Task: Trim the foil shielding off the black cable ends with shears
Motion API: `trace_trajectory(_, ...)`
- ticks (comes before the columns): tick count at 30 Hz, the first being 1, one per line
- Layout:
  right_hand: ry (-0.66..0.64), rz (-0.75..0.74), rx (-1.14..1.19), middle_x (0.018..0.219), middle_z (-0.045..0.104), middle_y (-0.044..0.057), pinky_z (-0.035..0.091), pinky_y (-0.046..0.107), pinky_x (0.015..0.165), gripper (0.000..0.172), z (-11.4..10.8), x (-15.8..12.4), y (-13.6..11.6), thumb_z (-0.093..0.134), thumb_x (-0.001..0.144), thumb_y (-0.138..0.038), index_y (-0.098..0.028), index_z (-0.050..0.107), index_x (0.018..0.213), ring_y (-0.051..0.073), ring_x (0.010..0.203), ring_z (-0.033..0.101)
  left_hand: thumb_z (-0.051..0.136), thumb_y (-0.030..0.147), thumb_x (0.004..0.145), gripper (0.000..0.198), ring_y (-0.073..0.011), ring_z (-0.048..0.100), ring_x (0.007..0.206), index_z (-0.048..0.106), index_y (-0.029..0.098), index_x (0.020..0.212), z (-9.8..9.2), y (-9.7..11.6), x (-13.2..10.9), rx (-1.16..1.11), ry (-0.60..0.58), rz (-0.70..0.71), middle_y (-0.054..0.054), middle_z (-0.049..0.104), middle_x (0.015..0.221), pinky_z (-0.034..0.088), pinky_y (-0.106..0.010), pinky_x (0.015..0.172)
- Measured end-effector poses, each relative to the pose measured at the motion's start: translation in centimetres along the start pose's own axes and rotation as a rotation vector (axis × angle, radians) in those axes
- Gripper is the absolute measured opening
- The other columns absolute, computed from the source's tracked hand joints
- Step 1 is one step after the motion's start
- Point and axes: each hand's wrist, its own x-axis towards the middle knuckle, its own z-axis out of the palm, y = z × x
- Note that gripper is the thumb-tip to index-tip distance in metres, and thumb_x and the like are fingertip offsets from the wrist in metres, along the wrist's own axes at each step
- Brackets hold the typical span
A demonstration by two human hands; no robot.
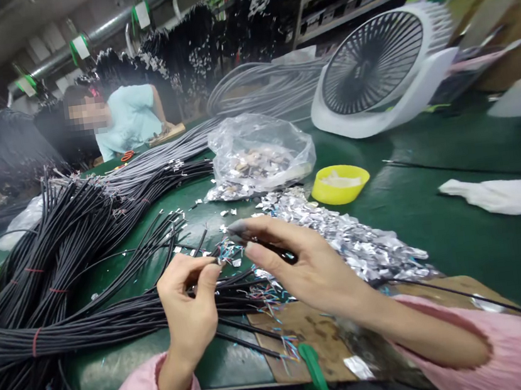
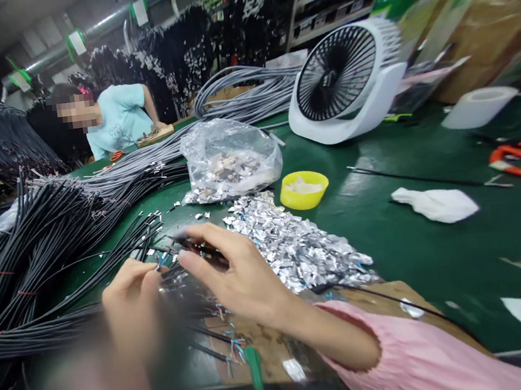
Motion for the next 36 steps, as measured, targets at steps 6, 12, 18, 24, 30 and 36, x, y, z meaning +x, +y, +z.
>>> trace_trajectory(6, -0.002, -0.078, -0.152, 0.082, 0.069, 0.006, 0.052, 0.029, 0.064, 0.017, -0.3, -0.3, -0.3, 0.052, 0.086, -0.027, -0.017, 0.065, 0.089, 0.018, 0.074, 0.064, 0.064, 0.011, 0.075, 0.010, -0.0091, 0.053, 0.064, 0.065, 0.020, 0.079, -0.4, -0.5, -0.6, 0.249, 0.244, 0.291, 0.002, 0.055, 0.070, 0.043, -0.021, 0.059)
trace_trajectory(12, -0.018, -0.144, -0.182, 0.070, 0.067, 0.005, 0.050, 0.026, 0.054, 0.020, -0.3, -0.5, -0.6, 0.050, 0.088, -0.024, -0.015, 0.067, 0.083, 0.015, 0.062, 0.062, 0.066, 0.003, 0.071, 0.021, -0.0078, 0.054, 0.064, 0.062, 0.018, 0.085, -0.4, -0.5, -1.2, 0.450, 0.261, 0.457, 0.003, 0.056, 0.072, 0.045, -0.020, 0.059)
trace_trajectory(18, -0.053, -0.147, -0.165, 0.066, 0.067, 0.004, 0.048, 0.024, 0.052, 0.022, -0.3, -0.5, -0.8, 0.049, 0.088, -0.020, -0.016, 0.068, 0.078, 0.014, 0.058, 0.062, 0.066, 0.004, 0.072, 0.015, -0.0071, 0.052, 0.059, 0.061, 0.016, 0.079, -0.3, 0.1, -0.9, 0.552, 0.292, 0.561, 0.003, 0.056, 0.065, 0.043, -0.019, 0.054)
trace_trajectory(24, 0.037, -0.083, -0.186, 0.070, 0.066, 0.005, 0.048, 0.024, 0.054, 0.016, -0.5, -0.3, -0.6, 0.056, 0.084, -0.028, -0.015, 0.065, 0.082, 0.014, 0.060, 0.060, 0.062, 0.005, 0.075, 0.011, -0.0083, 0.050, 0.054, 0.062, 0.015, 0.078, -0.1, 0.1, -1.0, 0.587, 0.225, 0.620, 0.002, 0.057, 0.059, 0.041, -0.020, 0.052)
trace_trajectory(30, -0.028, -0.151, -0.212, 0.060, 0.058, 0.001, 0.041, 0.021, 0.048, 0.014, -0.3, -0.1, -0.3, 0.055, 0.079, -0.012, -0.015, 0.059, 0.067, 0.011, 0.054, 0.054, 0.064, 0.020, 0.076, 0.006, -0.0081, 0.056, 0.053, 0.068, 0.018, 0.080, 0.5, -0.4, -1.0, 0.233, -0.098, 0.101, 0.000, 0.062, 0.065, 0.044, -0.018, 0.049)
trace_trajectory(36, -0.035, -0.347, -0.317, 0.062, 0.059, 0.004, 0.042, 0.021, 0.045, 0.023, -0.2, -0.9, 0.1, 0.040, 0.077, -0.002, -0.014, 0.061, 0.078, 0.012, 0.052, 0.054, 0.066, 0.030, 0.074, 0.016, -0.0086, 0.054, 0.045, 0.064, 0.015, 0.066, 0.4, -0.6, -0.7, -0.167, -0.165, -0.361, 0.001, 0.059, 0.058, 0.040, -0.018, 0.041)
